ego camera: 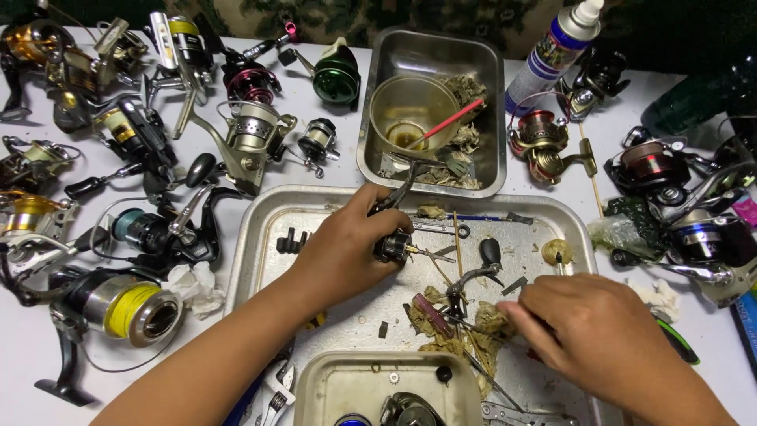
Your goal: Disassembling, cleaning, and lubricating the internal mechanical components of fishing reels.
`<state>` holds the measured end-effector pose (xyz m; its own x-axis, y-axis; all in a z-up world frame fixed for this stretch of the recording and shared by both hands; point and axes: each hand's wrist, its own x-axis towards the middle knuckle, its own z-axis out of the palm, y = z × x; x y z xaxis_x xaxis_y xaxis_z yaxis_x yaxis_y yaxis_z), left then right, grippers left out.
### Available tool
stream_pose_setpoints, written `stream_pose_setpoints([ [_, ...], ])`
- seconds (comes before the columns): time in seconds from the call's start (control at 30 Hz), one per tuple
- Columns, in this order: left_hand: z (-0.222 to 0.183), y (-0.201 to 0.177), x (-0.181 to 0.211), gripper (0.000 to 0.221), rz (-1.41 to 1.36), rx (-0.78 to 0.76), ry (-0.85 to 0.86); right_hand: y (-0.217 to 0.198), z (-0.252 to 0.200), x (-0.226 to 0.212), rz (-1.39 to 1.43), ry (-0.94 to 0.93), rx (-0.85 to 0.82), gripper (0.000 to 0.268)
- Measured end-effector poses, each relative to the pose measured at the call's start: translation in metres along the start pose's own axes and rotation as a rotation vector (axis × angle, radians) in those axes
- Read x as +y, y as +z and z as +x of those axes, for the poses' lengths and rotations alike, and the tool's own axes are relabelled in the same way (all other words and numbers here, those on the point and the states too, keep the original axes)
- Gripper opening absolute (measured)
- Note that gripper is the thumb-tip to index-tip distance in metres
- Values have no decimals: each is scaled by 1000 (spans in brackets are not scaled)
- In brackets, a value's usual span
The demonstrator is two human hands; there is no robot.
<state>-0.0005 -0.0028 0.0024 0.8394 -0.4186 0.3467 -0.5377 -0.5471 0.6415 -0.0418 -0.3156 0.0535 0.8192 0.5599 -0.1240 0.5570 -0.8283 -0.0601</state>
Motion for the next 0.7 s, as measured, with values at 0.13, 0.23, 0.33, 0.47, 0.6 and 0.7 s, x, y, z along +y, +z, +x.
stream_pose_setpoints([
  [0.13,1,-1,-1,46,-28,19,-26,-37,14,-23,84,-21,-32,51],
  [0.23,1,1,-1,48,-72,19,-28,-46,29,-37,172,-216,379,42],
  [0.33,1,3,3,36,-137,42,-29,-51,48,-49,275,-287,490,41],
  [0.47,2,-1,11,32,-238,43,-108,-48,67,-58,395,-353,457,41],
  [0.6,1,5,6,42,-269,7,-124,-37,77,-59,436,-358,409,45],
  [0.7,1,1,14,39,-295,-35,-131,-32,81,-59,416,-358,415,43],
])
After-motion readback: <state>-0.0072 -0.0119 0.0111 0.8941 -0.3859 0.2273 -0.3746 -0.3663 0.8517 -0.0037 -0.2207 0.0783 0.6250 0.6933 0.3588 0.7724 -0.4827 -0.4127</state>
